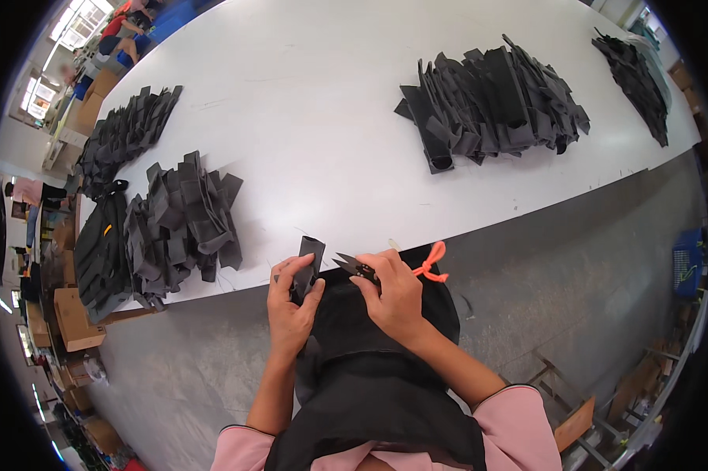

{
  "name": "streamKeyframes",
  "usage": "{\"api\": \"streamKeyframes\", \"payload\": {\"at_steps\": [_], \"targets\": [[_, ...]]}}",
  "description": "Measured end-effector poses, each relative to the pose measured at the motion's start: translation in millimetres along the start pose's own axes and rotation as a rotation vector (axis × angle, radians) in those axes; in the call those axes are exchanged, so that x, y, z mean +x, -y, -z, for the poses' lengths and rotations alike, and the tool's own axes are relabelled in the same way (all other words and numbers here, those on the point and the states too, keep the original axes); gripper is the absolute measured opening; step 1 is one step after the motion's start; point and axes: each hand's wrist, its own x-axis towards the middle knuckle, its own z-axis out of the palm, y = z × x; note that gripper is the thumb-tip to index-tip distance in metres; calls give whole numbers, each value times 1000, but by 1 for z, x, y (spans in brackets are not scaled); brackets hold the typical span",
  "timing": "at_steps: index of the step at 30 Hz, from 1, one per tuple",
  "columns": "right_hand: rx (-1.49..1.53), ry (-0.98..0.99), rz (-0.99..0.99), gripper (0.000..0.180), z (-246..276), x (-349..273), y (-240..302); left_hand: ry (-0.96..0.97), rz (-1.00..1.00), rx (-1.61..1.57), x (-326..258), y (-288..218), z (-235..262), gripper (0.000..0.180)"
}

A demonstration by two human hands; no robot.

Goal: Trim loose threads and inspect fabric strips using small scissors at a manufacturing station.

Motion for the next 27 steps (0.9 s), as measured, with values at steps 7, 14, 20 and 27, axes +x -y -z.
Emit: {"api": "streamKeyframes", "payload": {"at_steps": [7, 14, 20, 27], "targets": [[60, 44, -21, 30, -2, 2, 2, -44, -36, 106, -8, -8, -4, 39], [37, 62, -14, 28, -1, 0, 1, -64, -75, 183, -7, -4, -6, 39], [3, 70, 9, 26, -3, 5, 1, -30, -46, 185, -10, -8, -8, 39], [81, 65, -64, 22, -1, 5, 3, -48, -91, 201, -11, -2, -8, 40]]}}
